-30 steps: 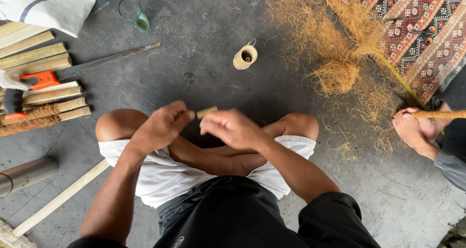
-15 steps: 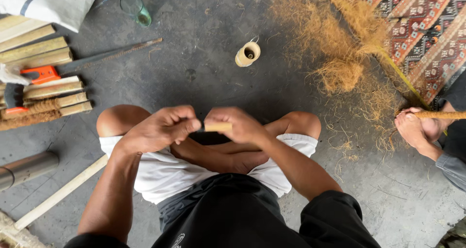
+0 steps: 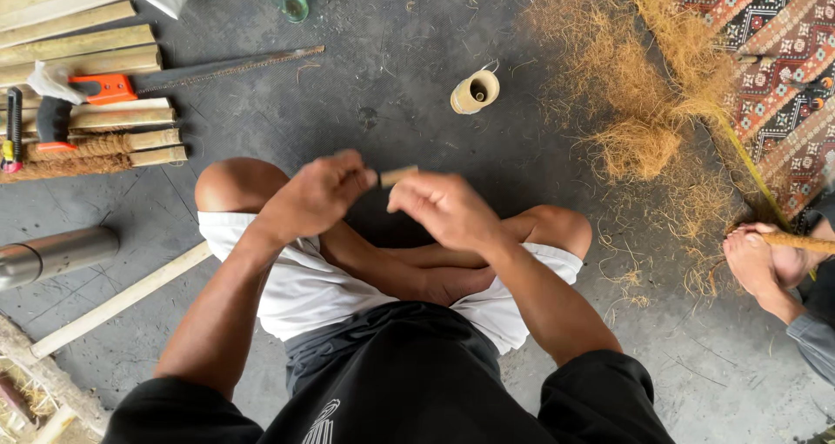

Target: The person sits on the floor holding a short bamboo tube and repeatedly presses and twists a black cylindrical insert into the bamboo opening, working it to seat the insert. They occasionally reposition the bamboo piece and continue fitting the insert by hand.

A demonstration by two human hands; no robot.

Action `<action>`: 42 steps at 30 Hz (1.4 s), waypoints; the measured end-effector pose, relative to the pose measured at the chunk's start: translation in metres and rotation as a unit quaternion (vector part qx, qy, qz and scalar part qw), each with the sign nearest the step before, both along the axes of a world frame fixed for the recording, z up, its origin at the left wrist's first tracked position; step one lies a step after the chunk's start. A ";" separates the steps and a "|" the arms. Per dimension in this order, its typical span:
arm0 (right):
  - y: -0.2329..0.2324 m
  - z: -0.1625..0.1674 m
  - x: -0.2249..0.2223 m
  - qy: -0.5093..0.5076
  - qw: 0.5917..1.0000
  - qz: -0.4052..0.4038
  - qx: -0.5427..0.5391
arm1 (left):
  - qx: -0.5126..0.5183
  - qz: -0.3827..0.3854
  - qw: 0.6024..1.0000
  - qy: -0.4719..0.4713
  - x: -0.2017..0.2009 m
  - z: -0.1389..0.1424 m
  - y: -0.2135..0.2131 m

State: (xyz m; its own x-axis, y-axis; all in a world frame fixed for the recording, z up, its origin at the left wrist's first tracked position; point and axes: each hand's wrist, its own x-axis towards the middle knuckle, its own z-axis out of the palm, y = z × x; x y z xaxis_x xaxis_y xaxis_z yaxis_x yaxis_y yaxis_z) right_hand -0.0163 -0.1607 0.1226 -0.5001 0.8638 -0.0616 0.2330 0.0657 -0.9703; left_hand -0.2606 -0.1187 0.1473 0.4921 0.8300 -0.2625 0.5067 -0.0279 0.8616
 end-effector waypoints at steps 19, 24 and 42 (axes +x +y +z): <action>0.002 -0.021 -0.008 -0.020 0.990 -0.119 -0.077 | -0.025 -0.061 0.996 -0.054 -0.007 -0.006 -0.003; 0.007 -0.025 -0.006 0.002 0.995 -0.004 -0.103 | -0.196 -0.100 0.926 -0.308 -0.012 -0.020 -0.002; -0.004 -0.041 -0.007 0.021 0.999 0.017 -0.025 | 0.081 0.124 0.985 -0.086 -0.018 -0.056 -0.017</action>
